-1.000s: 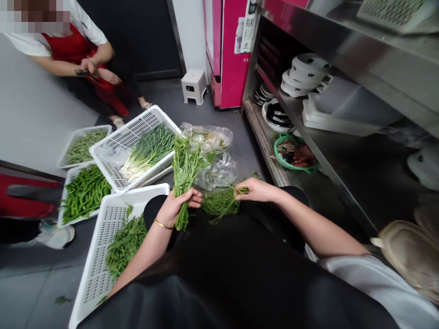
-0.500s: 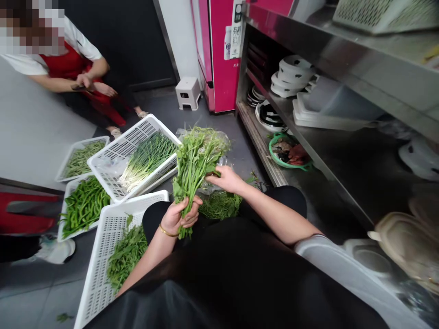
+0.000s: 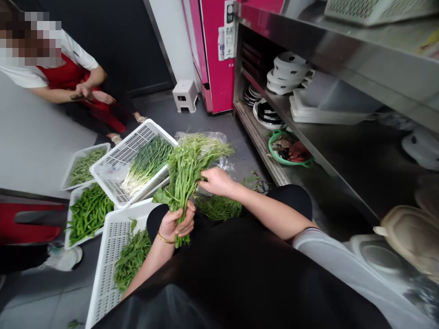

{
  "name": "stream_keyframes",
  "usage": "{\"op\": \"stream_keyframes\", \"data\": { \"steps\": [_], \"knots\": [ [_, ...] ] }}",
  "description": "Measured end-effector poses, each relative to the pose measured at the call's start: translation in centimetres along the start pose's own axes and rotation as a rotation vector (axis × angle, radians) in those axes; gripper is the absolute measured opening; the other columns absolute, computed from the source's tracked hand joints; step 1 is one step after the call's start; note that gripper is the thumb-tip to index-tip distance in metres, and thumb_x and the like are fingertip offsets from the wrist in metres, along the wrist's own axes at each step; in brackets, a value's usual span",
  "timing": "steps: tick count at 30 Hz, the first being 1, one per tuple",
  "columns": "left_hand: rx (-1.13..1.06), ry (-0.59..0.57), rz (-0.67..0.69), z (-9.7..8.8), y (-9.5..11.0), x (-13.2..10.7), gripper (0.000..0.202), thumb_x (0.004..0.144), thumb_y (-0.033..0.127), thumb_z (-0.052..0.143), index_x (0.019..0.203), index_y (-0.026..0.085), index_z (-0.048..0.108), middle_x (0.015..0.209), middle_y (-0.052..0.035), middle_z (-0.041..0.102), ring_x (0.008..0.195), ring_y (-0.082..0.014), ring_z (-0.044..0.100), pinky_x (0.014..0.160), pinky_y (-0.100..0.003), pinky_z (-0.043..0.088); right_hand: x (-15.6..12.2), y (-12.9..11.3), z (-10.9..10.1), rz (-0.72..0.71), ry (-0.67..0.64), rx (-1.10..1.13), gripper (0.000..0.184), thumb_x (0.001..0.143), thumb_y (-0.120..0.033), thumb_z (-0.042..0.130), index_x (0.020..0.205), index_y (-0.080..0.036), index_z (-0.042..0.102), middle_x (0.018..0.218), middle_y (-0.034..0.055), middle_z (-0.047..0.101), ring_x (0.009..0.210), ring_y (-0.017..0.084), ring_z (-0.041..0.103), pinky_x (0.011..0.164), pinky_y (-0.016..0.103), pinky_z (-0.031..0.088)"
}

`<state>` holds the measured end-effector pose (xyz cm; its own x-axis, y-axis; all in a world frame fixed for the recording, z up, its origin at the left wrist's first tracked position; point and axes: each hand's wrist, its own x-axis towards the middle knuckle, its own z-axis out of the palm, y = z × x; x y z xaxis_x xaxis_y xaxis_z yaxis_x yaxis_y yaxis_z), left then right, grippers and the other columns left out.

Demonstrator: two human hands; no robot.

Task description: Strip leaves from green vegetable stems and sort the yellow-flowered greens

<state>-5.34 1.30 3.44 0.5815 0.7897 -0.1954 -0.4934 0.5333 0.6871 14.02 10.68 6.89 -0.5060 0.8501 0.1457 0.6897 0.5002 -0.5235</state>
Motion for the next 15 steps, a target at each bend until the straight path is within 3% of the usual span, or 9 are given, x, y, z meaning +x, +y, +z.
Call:
{"op": "stream_keyframes", "data": {
  "steps": [2,5,7,9,12,15],
  "knots": [
    [0.071,0.125,0.01,0.3,0.0,-0.2,0.026,0.079,0.035,0.059,0.096,0.016,0.061,0.046,0.0053,0.043,0.026,-0.0012,0.022,0.027,-0.013,0.022,-0.1,0.3,-0.6,-0.086,-0.062,0.092,0.03,0.085,-0.037,0.051,0.074,-0.014,0.067,0.065,0.0034,0.063,0.059,0.011,0.052,0.056,0.022,0.033],
    [0.166,0.383,0.034,0.1,0.1,-0.2,0.03,0.075,0.026,0.065,0.102,0.014,0.059,0.053,0.003,0.051,0.031,-0.0018,0.033,0.031,-0.013,0.024,-2.1,1.7,-2.4,-0.24,-0.261,0.278,0.032,0.086,-0.037,0.049,0.075,-0.014,0.068,0.059,-0.0018,0.057,0.051,0.006,0.044,0.053,0.019,0.029],
    [0.203,0.501,0.064,-0.1,0.0,0.1,0.03,0.071,0.022,0.069,0.097,0.013,0.059,0.055,0.0019,0.055,0.034,-0.0035,0.039,0.033,-0.014,0.028,-3.6,2.5,-3.3,-0.218,-0.368,0.356,0.033,0.087,-0.037,0.047,0.077,-0.014,0.07,0.056,-0.0034,0.054,0.048,0.005,0.04,0.052,0.019,0.028],
    [0.217,0.544,0.099,-0.2,-0.2,0.5,0.028,0.067,0.022,0.072,0.089,0.011,0.06,0.055,0.0017,0.055,0.036,-0.004,0.041,0.035,-0.015,0.029,-4.4,3.0,-3.5,-0.15,-0.392,0.408,0.034,0.086,-0.038,0.047,0.079,-0.014,0.07,0.055,-0.0039,0.054,0.048,0.005,0.038,0.052,0.019,0.028],
    [0.222,0.532,0.099,0.1,-0.3,1.0,0.027,0.064,0.022,0.074,0.084,0.01,0.061,0.052,0.0031,0.052,0.035,-0.0026,0.038,0.035,-0.015,0.026,-4.5,3.3,-3.0,-0.041,-0.288,0.446,0.033,0.084,-0.039,0.049,0.076,-0.014,0.069,0.058,-0.0031,0.057,0.051,0.006,0.042,0.054,0.02,0.03],
    [0.256,0.552,0.1,0.4,-0.3,0.9,0.028,0.063,0.023,0.074,0.085,0.01,0.062,0.052,0.0037,0.051,0.035,-0.0019,0.036,0.035,-0.015,0.025,-4.2,4.4,-2.4,0.114,0.005,0.463,0.035,0.084,-0.038,0.047,0.066,-0.013,0.064,0.06,-0.0016,0.058,0.056,0.008,0.047,0.057,0.02,0.032]
  ]
}}
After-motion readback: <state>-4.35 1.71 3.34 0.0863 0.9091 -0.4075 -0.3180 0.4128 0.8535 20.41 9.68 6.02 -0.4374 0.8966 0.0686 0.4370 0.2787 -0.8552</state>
